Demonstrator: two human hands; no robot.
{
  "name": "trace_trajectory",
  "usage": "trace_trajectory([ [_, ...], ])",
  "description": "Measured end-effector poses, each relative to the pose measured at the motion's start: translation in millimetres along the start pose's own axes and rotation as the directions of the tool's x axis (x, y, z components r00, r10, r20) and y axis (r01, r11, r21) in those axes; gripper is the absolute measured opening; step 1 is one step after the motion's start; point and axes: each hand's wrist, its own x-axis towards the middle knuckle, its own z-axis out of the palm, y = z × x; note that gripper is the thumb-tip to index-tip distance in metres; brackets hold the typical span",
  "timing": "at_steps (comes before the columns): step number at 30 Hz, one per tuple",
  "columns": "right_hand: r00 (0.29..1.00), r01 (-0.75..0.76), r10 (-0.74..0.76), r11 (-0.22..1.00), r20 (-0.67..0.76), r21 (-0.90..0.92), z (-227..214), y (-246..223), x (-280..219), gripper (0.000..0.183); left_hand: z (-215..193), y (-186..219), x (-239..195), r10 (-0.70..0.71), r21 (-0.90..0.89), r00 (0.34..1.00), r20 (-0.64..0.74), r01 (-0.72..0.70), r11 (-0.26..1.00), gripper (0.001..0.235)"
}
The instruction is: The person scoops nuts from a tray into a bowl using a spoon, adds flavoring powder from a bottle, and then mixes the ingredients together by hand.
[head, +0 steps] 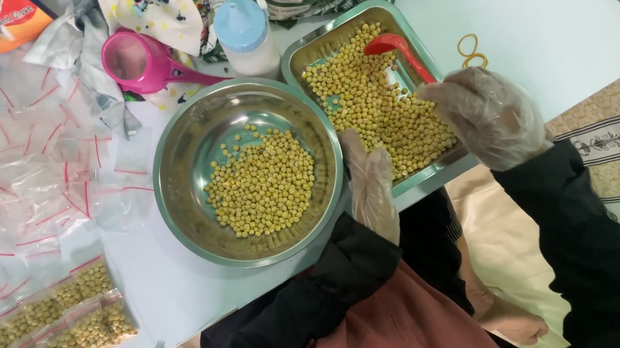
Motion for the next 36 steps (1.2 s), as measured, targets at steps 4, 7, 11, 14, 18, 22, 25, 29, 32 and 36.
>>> trace_trajectory([
  [4, 0.999, 0.017, -0.022, 0.984, -0.028, -0.178, 24.7, 8.6, 0.2, 0.028, 18.9, -3.4, 13.6, 0.01, 0.023, 1.0, 0.024, -0.011, 1.0, 0.047],
  [7, 0.999, 0.011, -0.016, 0.99, -0.033, -0.139, 25.3, -3.5, 0.1, 0.028, 63.0, -15.1, 21.2, -0.084, 0.406, 0.996, -0.032, 0.09, 0.91, 0.043],
  [11, 0.992, -0.071, 0.072, 0.997, -0.1, 0.013, 16.7, -27.9, -21.6, 0.024, -93.9, 164.2, 42.5, 0.025, 0.46, 0.827, -0.561, 0.287, 0.84, 0.072],
  [14, 0.974, -0.202, 0.218, 0.958, -0.055, 0.205, -1.1, -52.2, -29.7, 0.026, -87.2, 151.8, 41.4, 0.025, 0.418, 0.842, -0.539, 0.241, 0.876, 0.072],
  [18, 0.904, -0.397, 0.425, 0.804, 0.038, 0.443, -4.0, -77.8, -23.8, 0.025, -77.3, 127.0, 46.0, 0.029, 0.35, 0.864, -0.502, 0.172, 0.921, 0.072],
  [22, 0.796, -0.479, 0.6, 0.545, 0.08, 0.688, 2.3, -80.8, -25.2, 0.027, -70.1, 96.5, 53.5, 0.054, 0.242, 0.899, -0.436, 0.059, 0.969, 0.072],
  [25, 0.761, -0.473, 0.641, 0.441, 0.101, 0.763, 1.2, -72.9, -25.0, 0.029, -57.9, 82.2, 46.6, 0.08, 0.16, 0.916, -0.393, -0.017, 0.987, 0.072],
  [29, 0.735, -0.46, 0.673, 0.401, 0.086, 0.792, -0.3, -65.1, -23.3, 0.03, -43.3, 62.0, 28.5, 0.128, 0.02, 0.936, -0.328, -0.128, 0.992, 0.072],
  [32, 0.722, -0.453, 0.689, 0.407, 0.059, 0.794, 0.1, -62.8, -19.5, 0.028, -37.9, 39.5, 22.8, 0.172, -0.086, 0.946, -0.274, -0.202, 0.976, 0.072],
  [36, 0.715, -0.435, 0.699, 0.412, 0.029, 0.801, -5.4, -73.4, -3.9, 0.024, -26.9, 10.9, 28.2, 0.228, -0.204, 0.951, -0.21, -0.271, 0.941, 0.072],
])
